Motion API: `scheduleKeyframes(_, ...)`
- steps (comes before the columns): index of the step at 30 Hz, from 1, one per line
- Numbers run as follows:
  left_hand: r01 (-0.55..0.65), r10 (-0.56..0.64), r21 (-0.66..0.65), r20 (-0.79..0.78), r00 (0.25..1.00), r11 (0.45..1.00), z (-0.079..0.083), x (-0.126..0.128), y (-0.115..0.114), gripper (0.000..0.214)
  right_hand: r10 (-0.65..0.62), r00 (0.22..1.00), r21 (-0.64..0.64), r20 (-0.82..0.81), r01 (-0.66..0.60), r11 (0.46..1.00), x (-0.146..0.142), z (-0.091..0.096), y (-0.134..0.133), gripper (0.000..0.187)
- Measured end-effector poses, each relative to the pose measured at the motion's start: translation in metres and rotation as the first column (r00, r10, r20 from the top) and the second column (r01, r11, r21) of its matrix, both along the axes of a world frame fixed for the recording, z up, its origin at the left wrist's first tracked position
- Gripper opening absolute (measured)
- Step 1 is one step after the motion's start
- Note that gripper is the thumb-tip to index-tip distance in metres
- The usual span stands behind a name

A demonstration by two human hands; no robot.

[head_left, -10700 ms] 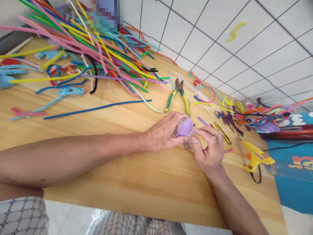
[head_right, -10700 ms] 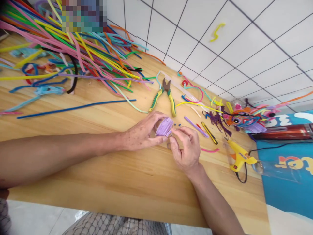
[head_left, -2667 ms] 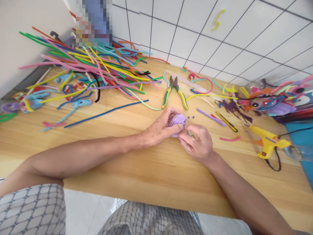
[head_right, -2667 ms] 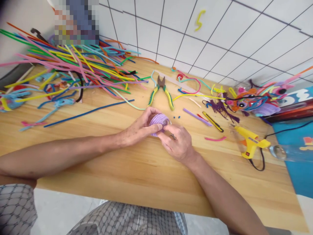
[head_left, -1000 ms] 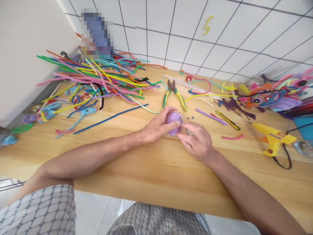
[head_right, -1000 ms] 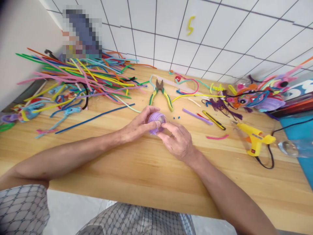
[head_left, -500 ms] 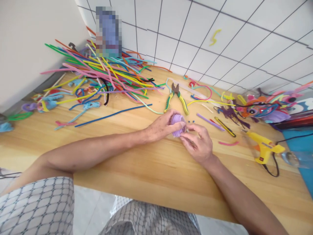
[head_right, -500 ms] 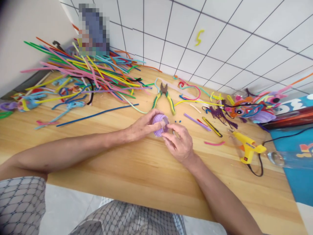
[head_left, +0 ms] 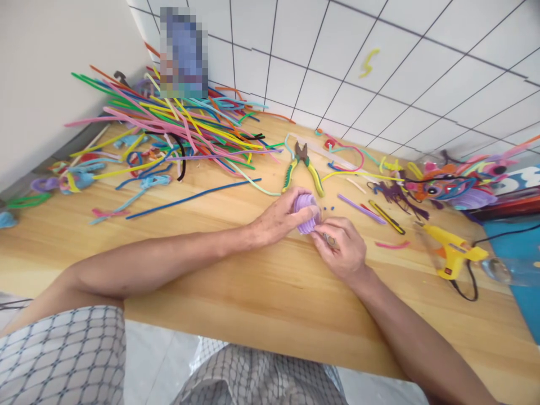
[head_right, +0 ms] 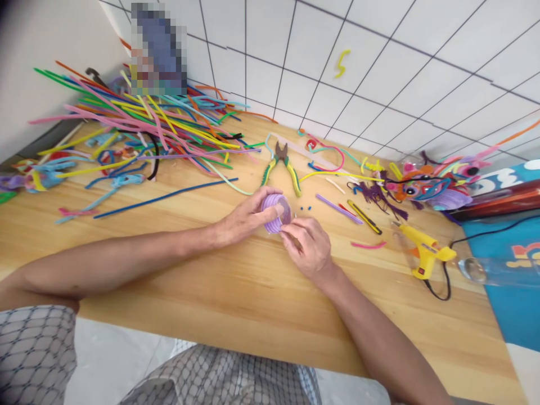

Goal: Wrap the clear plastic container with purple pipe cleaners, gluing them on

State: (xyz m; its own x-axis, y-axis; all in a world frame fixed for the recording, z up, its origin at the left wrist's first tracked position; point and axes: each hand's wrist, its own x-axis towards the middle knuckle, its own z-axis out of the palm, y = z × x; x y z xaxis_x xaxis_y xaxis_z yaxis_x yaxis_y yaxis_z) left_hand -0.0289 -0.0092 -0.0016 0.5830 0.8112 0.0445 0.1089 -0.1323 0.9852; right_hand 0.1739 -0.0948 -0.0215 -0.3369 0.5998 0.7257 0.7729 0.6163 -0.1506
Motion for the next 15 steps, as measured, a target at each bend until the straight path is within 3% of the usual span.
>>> scheduleKeyframes(15, 0.02, -0.017, -0.071, 0.049, 0.999, 0.997, -0.0004, -0.0007, -0.0028, 0.035, -0.005, 1.0, 0.011, 0.008, 0.005, 1.0, 0.0014, 0.0002, -0.0052, 0.035)
